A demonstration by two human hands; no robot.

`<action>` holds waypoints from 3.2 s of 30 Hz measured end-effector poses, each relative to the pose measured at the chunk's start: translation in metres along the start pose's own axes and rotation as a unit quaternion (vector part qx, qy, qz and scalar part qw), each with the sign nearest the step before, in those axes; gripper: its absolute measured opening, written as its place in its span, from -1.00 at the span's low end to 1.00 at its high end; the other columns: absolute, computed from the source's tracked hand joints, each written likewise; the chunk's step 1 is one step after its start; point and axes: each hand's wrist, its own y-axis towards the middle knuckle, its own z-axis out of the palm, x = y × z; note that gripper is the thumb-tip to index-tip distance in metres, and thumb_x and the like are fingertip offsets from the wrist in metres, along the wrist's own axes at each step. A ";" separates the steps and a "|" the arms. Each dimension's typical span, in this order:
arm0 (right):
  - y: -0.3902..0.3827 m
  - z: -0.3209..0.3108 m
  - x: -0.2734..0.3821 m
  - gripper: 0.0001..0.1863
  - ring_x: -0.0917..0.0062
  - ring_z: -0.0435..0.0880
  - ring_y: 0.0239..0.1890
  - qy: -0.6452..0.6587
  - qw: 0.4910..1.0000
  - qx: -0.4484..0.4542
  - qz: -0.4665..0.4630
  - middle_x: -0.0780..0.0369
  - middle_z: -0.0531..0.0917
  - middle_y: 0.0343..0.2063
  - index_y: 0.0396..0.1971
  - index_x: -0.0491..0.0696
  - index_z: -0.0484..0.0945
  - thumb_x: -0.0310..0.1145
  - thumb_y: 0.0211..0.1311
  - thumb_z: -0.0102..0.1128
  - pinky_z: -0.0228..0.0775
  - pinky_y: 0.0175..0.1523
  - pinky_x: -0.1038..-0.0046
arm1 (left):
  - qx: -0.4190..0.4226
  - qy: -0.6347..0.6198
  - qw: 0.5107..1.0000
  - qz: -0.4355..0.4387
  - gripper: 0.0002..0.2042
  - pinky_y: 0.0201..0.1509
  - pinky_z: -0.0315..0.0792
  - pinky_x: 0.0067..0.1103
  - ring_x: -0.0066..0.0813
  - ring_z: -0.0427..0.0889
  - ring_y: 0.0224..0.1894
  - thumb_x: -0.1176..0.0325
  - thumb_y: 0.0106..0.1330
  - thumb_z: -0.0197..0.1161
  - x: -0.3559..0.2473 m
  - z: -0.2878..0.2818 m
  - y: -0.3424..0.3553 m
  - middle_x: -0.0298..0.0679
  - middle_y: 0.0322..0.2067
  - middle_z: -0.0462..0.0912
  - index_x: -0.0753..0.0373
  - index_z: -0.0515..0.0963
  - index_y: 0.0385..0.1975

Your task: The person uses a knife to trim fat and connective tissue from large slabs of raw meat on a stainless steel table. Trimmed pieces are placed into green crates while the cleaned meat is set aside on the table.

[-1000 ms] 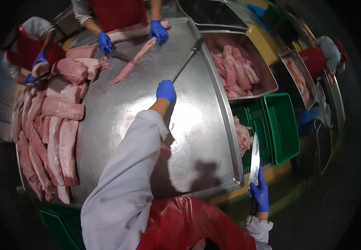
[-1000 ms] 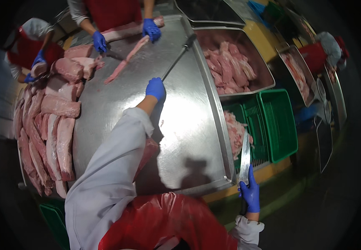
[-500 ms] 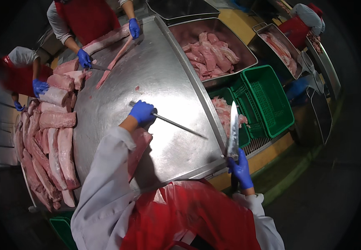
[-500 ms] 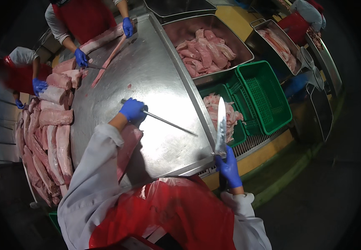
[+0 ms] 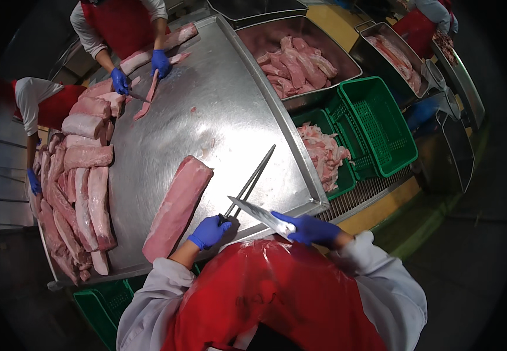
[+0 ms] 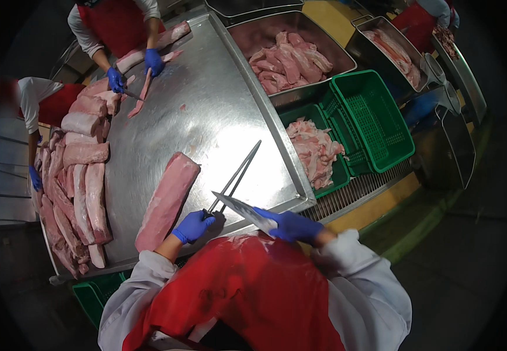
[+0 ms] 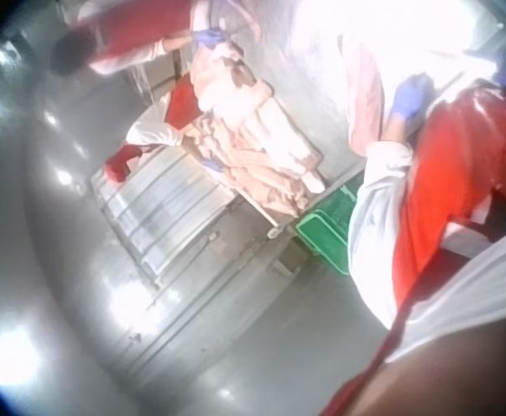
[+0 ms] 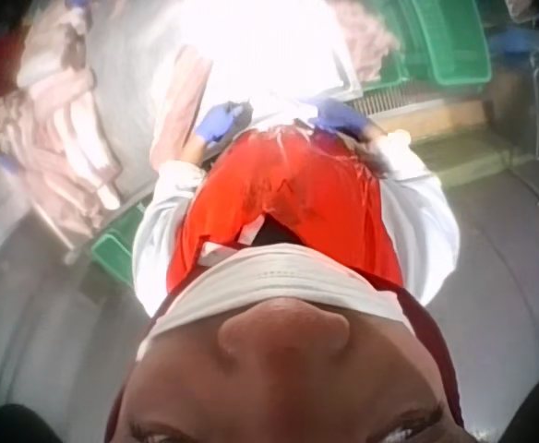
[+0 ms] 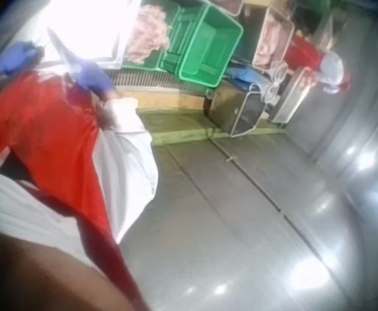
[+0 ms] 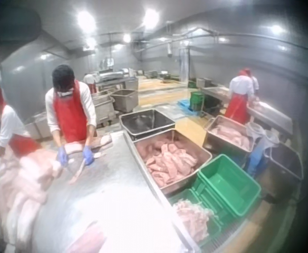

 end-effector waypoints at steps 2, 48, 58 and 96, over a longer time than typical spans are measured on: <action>0.071 -0.016 0.003 -0.26 0.24 0.70 -0.15 -0.124 0.987 -0.029 0.096 -0.03 0.68 -0.20 0.49 0.19 -0.03 0.00 0.39 -0.01 0.46 0.02 0.24 | -0.021 0.031 0.999 0.027 -0.56 -0.11 0.51 -0.25 0.11 0.66 -0.21 0.05 0.33 0.21 -0.004 0.008 -0.011 0.18 -0.32 0.66 0.44 0.58 -0.20; -0.033 -0.042 -0.023 -0.73 0.57 0.37 -0.80 0.287 0.924 -0.185 0.173 0.25 0.45 -0.71 -0.39 -0.04 0.43 -0.15 0.39 0.08 0.28 -0.69 0.48 | -0.100 0.049 0.986 0.123 -0.63 -0.12 0.51 -0.19 0.12 0.66 -0.24 0.03 0.38 0.09 -0.064 0.001 0.008 0.10 -0.32 0.66 0.25 0.59 -0.18; -0.070 -0.064 -0.021 -0.84 0.59 0.39 -0.72 0.296 0.868 -0.395 0.057 0.26 0.45 -0.64 -0.23 -0.04 0.41 -0.27 0.46 0.01 0.33 -0.62 0.52 | -0.300 -0.249 0.921 0.014 -0.64 0.06 0.50 -0.26 0.04 0.64 -0.05 0.20 0.20 0.16 -0.133 0.015 0.255 0.09 -0.18 0.65 0.28 0.56 -0.09; 0.212 0.218 0.079 -0.18 0.74 0.43 -0.62 0.117 0.973 -0.098 0.172 0.32 0.59 -0.43 0.49 0.28 0.00 -0.60 0.29 0.01 0.32 -0.54 0.63 | -0.681 -0.236 0.693 -0.013 -0.74 -0.22 0.47 -0.61 -0.59 0.52 -0.36 0.37 0.29 0.28 0.336 -0.061 -0.137 -0.27 -0.34 0.60 0.33 0.53 -0.09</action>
